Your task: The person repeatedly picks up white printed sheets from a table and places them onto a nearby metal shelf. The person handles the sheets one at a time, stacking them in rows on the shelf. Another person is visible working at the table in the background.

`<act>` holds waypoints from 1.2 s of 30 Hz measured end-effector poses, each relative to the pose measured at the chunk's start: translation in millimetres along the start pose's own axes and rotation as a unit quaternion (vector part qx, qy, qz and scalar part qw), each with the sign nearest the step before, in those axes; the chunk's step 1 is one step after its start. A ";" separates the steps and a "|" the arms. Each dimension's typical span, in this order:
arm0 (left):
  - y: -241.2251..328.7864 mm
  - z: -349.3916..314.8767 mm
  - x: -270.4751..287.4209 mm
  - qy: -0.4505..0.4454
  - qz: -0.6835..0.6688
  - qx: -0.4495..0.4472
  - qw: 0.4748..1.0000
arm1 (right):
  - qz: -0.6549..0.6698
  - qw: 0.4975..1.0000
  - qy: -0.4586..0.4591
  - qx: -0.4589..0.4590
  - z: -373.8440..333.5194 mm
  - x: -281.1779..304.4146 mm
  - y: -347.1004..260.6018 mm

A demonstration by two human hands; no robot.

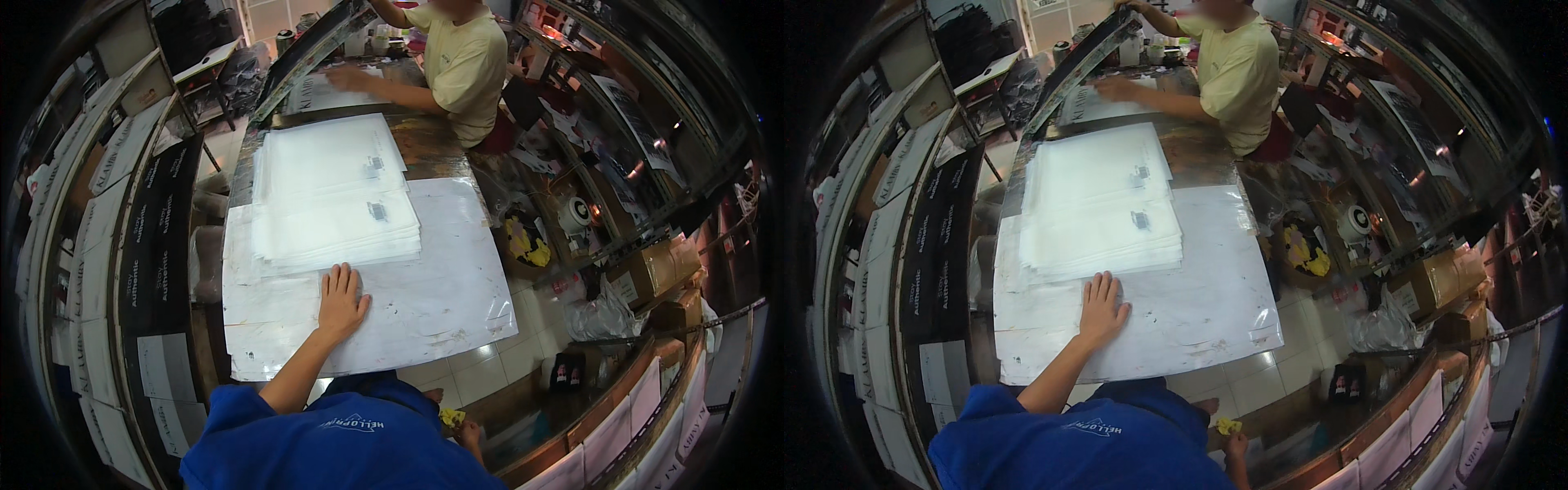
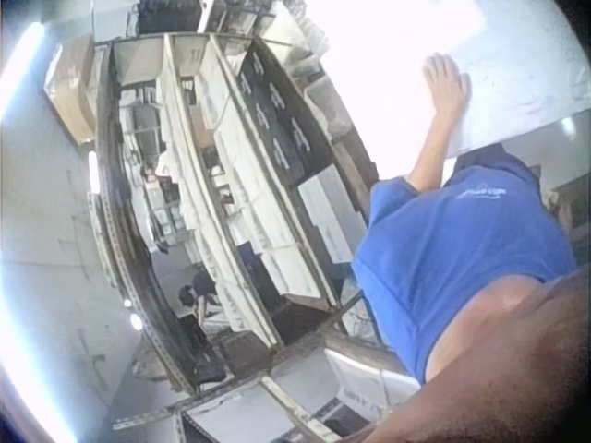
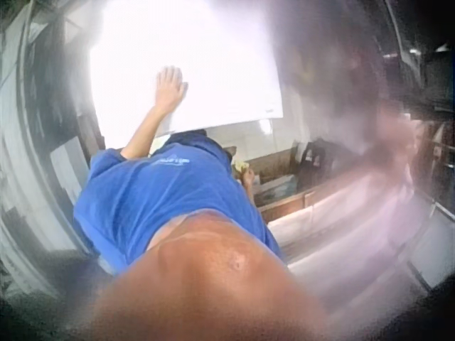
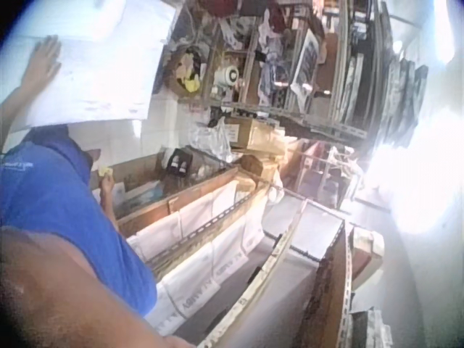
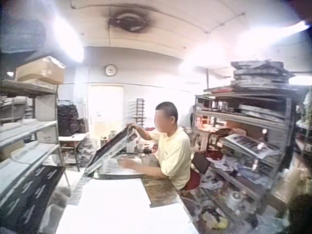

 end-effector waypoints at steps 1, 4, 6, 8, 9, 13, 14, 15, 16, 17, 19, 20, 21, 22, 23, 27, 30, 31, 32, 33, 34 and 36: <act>1.1 0.3 1.0 0.002 0.000 -0.003 1.000 | -0.003 1.000 0.017 0.006 1.9 -1.7 3.9; 1.8 0.7 3.2 0.008 0.001 -0.007 1.000 | 0.038 0.995 -0.076 0.046 0.3 -11.6 -0.9; 2.8 0.2 4.8 0.010 -0.005 -0.002 1.000 | 0.042 0.991 -0.122 0.048 -6.5 -19.1 -7.8; 3.6 0.5 5.5 0.014 -0.008 -0.004 1.000 | 0.007 0.994 -0.104 0.019 -10.2 -26.5 -8.0; 4.0 0.2 5.7 0.016 -0.010 -0.006 1.000 | 0.011 0.996 -0.090 0.009 -14.1 -26.6 -7.8; 4.7 -0.4 7.4 0.022 -0.012 -0.009 1.000 | 0.021 0.997 -0.069 0.004 -28.9 -32.3 -24.7; 4.0 -0.5 6.9 0.023 -0.014 -0.009 1.000 | 0.023 0.997 -0.070 0.010 -26.7 -31.1 -22.6; 3.5 -0.9 6.3 0.024 -0.016 -0.009 1.000 | 0.014 0.998 -0.066 0.011 -24.2 -28.0 -20.2; 2.9 -0.8 6.1 0.026 -0.023 -0.009 0.999 | 0.007 0.998 -0.062 0.013 -23.6 -26.9 -21.2; 2.0 -1.1 5.9 0.028 -0.029 -0.010 0.999 | 0.000 0.998 -0.059 0.015 -23.6 -25.9 -21.5; -0.3 -1.3 9.1 0.037 -0.052 -0.007 0.998 | 0.014 0.998 -0.058 0.026 -23.3 -25.5 -21.0; -1.2 -1.0 11.5 0.041 -0.071 -0.005 0.997 | 0.022 0.998 -0.055 0.030 -20.6 -23.1 -16.0; -1.9 -0.3 13.1 0.045 -0.089 -0.003 0.995 | 0.026 0.998 -0.047 0.037 -17.3 -20.5 -11.5; -4.9 0.5 15.2 0.059 -0.124 0.007 0.990 | 0.031 0.998 -0.040 0.042 -13.6 -19.4 -5.5; -7.5 2.7 15.5 0.072 -0.160 0.016 0.984 | 0.037 0.998 -0.031 0.046 -10.3 -16.7 1.7; 14.1 17.0 36.3 0.148 -0.149 -0.029 0.977 | 0.000 0.994 -0.089 0.057 -5.4 -12.2 25.6; 38.3 31.0 51.3 0.157 -0.106 -0.088 0.978 | -0.016 0.997 -0.057 0.052 -12.8 -13.4 25.5; 47.3 35.0 53.4 0.161 -0.088 -0.111 0.977 | -0.003 0.999 -0.033 0.040 -36.0 -18.8 2.8; 55.1 37.5 56.1 0.165 -0.069 -0.131 0.975 | 0.007 1.000 -0.008 0.027 -52.2 -18.1 -6.1; 63.5 39.5 58.8 0.169 -0.051 -0.152 0.973 | -0.016 0.999 -0.019 0.037 -36.8 -14.4 19.0; 71.0 42.3 58.9 0.157 -0.041 -0.163 0.973 | -0.040 0.998 -0.025 0.046 -18.7 -8.3 42.9; 81.2 43.8 58.8 0.136 -0.012 -0.181 0.974 | -0.063 0.996 -0.029 0.054 2.5 -2.5 72.5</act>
Point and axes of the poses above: each hand's wrist, its own z-axis towards the middle knuckle, its own x-axis out of the back of the hand, y = z × x, the point moved 7 cm from there along z, towards the middle knuckle, and after that the axes turned 3 degrees about x, right-handed, at the moved point
